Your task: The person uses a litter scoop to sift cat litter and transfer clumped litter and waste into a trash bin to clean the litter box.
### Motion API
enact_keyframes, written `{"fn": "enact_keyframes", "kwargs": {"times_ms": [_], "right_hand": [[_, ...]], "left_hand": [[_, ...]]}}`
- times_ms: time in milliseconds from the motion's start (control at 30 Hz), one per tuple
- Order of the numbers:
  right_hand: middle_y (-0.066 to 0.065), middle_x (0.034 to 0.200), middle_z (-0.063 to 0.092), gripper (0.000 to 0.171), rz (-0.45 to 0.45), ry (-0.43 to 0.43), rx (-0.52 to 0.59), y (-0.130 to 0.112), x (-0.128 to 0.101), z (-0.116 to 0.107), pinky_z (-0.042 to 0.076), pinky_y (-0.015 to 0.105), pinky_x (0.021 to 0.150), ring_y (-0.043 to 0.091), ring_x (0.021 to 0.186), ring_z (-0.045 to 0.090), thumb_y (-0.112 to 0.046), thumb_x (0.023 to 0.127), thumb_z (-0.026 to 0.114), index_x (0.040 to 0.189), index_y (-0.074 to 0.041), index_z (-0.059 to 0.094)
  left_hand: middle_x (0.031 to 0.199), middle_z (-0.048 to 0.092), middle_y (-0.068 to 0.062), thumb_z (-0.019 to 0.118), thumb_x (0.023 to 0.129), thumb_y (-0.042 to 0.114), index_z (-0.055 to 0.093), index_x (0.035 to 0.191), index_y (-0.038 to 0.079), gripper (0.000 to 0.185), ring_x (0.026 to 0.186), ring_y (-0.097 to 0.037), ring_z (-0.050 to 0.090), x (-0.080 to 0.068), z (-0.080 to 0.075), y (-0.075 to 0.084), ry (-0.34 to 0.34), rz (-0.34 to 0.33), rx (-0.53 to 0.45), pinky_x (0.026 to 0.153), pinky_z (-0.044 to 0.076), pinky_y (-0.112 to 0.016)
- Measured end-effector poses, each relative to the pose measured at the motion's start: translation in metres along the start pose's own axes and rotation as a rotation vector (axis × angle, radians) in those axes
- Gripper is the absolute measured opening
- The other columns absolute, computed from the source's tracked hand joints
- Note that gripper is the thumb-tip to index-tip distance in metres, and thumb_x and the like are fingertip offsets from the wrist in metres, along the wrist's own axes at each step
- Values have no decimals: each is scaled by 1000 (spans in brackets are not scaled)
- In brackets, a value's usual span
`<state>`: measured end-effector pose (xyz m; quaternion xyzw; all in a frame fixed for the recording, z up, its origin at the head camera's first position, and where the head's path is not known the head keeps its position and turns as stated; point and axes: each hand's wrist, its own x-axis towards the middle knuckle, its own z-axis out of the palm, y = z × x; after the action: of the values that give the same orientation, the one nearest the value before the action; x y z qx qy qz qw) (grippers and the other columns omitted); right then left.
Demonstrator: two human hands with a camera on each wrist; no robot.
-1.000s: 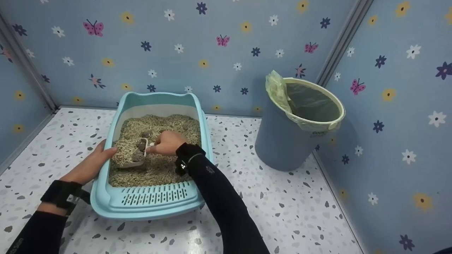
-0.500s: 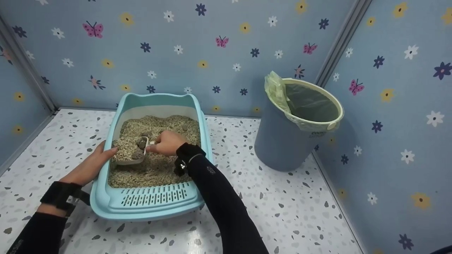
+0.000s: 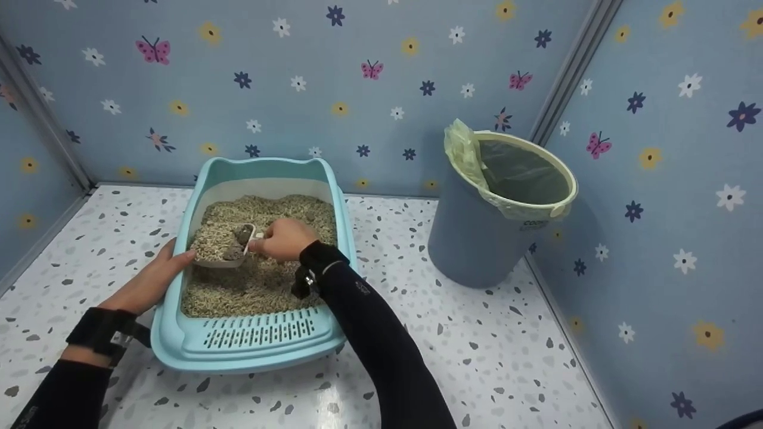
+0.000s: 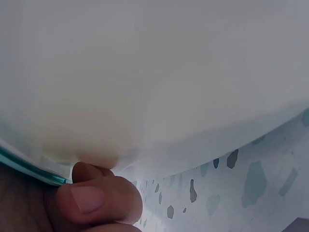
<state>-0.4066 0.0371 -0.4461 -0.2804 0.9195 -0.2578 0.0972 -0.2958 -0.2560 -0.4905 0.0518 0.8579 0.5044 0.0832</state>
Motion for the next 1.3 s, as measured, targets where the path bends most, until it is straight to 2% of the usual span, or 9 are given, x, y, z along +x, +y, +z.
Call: {"fn": "enact_keyframes", "kwargs": {"times_ms": [200, 367, 433, 567, 667, 1033, 1300], "right_hand": [[-12, 61, 41, 55, 20, 3, -9, -2, -6, -6, 33, 27, 55, 8, 54, 37, -54, 108, 70, 66, -25, 49], [-11, 65, 50, 52, 25, 11, 14, -1, -14, -13, 40, 28, 58, 9, 57, 43, -54, 109, 69, 73, -18, 63], [-11, 65, 50, 52, 23, 26, 27, 1, -16, -15, 40, 29, 58, 9, 57, 43, -54, 109, 69, 73, -17, 63], [-11, 61, 41, 56, 16, 65, 48, 4, -21, -20, 35, 29, 58, 9, 55, 37, -52, 110, 69, 65, -24, 50], [-10, 59, 36, 59, 4, 94, 58, 6, -24, -22, 32, 29, 59, 10, 54, 33, -47, 111, 69, 64, -24, 43], [-9, 59, 33, 61, -16, 150, 100, -1, -35, -26, 30, 29, 59, 10, 53, 31, -47, 112, 69, 63, -24, 40], [-10, 59, 37, 57, 48, 179, 110, -2, -43, -30, 31, 29, 56, 10, 53, 35, -45, 111, 71, 64, -26, 45]], "left_hand": [[180, 5, -37, 40, 110, 77, -24, 175, 14, 110, 159, -58, 30, 1, 0, 0, -4, -7, -8, 127, 28, -72], [179, 7, -38, 40, 111, 76, -22, 176, 13, 110, 157, -59, 32, 1, 0, 0, 0, -3, -13, 127, 29, -73], [179, 8, -38, 40, 110, 77, -21, 176, 14, 110, 157, -59, 33, 1, 0, 0, 2, -1, -13, 126, 29, -73], [178, 11, -40, 40, 110, 77, -20, 176, 13, 110, 155, -59, 35, 1, 0, 0, 6, 2, -13, 126, 31, -73], [177, 12, -41, 40, 111, 75, -21, 176, 12, 110, 155, -59, 36, 0, 0, -1, 8, 7, -12, 126, 30, -73], [180, 2, -37, 40, 111, 75, -25, 175, 15, 109, 159, -57, 28, -1, 0, 1, -10, -1, -35, 127, 27, -72], [179, 6, -39, 40, 111, 75, -23, 175, 14, 109, 157, -58, 33, 0, 0, -1, -7, 3, -30, 127, 28, -73]]}}
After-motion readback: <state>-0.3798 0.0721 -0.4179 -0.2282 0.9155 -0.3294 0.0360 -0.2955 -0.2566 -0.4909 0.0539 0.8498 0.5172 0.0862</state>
